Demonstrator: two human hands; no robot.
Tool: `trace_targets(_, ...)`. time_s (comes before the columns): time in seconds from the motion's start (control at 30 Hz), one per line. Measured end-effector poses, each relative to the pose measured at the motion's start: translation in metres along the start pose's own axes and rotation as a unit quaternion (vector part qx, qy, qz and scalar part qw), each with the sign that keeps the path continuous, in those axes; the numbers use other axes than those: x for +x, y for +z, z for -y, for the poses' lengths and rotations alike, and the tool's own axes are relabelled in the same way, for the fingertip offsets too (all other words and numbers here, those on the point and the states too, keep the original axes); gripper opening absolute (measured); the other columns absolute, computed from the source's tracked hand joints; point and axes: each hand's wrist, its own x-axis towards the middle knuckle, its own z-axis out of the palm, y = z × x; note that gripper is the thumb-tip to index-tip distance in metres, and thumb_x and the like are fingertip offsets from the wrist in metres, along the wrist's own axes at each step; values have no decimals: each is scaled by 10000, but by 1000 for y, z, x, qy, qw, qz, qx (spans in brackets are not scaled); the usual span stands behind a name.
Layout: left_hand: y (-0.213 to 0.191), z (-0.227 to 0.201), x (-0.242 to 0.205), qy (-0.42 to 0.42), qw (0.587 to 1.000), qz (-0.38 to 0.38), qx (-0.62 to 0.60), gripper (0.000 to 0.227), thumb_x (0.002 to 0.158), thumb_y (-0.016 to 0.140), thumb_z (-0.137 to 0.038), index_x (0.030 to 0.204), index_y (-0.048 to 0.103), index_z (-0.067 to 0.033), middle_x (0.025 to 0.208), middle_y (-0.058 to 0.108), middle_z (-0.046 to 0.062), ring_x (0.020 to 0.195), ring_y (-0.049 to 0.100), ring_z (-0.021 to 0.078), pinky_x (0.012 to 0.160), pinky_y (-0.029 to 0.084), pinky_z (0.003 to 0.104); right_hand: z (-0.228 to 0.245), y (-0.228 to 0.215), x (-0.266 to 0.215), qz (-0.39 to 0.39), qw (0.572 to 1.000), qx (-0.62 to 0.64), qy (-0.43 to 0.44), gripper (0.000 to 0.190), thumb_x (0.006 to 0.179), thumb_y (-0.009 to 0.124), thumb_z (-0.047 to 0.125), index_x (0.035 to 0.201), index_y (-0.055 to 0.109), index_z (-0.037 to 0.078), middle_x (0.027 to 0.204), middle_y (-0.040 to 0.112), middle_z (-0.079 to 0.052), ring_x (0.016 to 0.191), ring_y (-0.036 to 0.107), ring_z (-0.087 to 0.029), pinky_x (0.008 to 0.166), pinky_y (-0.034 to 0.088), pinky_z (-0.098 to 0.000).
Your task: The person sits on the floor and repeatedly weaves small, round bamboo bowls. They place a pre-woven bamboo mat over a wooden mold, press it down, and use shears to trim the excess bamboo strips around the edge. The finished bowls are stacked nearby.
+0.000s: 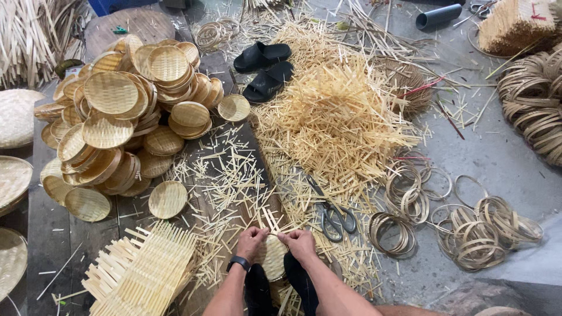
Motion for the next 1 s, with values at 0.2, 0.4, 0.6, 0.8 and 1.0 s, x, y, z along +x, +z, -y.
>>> trace_targets(0.2, 0, 7, 2, -5, 1000, -15, -20, 312, 830, 814, -282, 712, 740, -2, 643, 690, 32, 582, 557, 98, 555, 450, 279, 0, -2, -5, -37, 998, -55, 0, 379, 702, 933, 417, 708, 784, 69, 602, 713, -4, 531, 610, -89, 550, 501, -286)
trace_targets(0.4, 1, 12, 11, 2, 999, -35, 34, 316, 806, 811, -273, 705, 736, 17, 616, 687, 40, 576, 571, 113, 553, 467, 295, 5, -1, -3, -26, 999, -48, 3, 422, 729, 919, 400, 637, 733, 32, 584, 668, -23, 540, 553, -111, 545, 477, -330)
trace_targets(0.6, 3, 2, -3, 8, 998, -48, 50, 315, 830, 796, -324, 817, 771, -10, 703, 733, 60, 638, 624, 126, 612, 511, 300, -6, 0, 2, -11, 999, -20, 38, 444, 724, 932, 399, 652, 724, 13, 620, 670, -41, 549, 550, -126, 554, 473, -336)
trace_targets(0.8, -12, -58, -64, 166, 979, -20, 114, 409, 713, 898, -283, 1053, 769, -97, 1020, 777, 69, 900, 730, 170, 802, 582, 323, 34, -54, 36, 23, 974, -172, -148, 342, 919, 725, 357, 873, 772, 22, 800, 768, -133, 718, 681, -209, 695, 580, -409)
trace_targets(1.0, 18, -94, -138, 384, 875, -91, 282, 216, 738, 804, -134, 911, 684, -82, 924, 673, 99, 932, 639, 325, 833, 513, 429, 174, -222, 20, 57, 817, -538, -199, 312, 900, 700, 394, 1027, 795, 125, 1037, 775, -158, 963, 735, -346, 885, 568, -466)
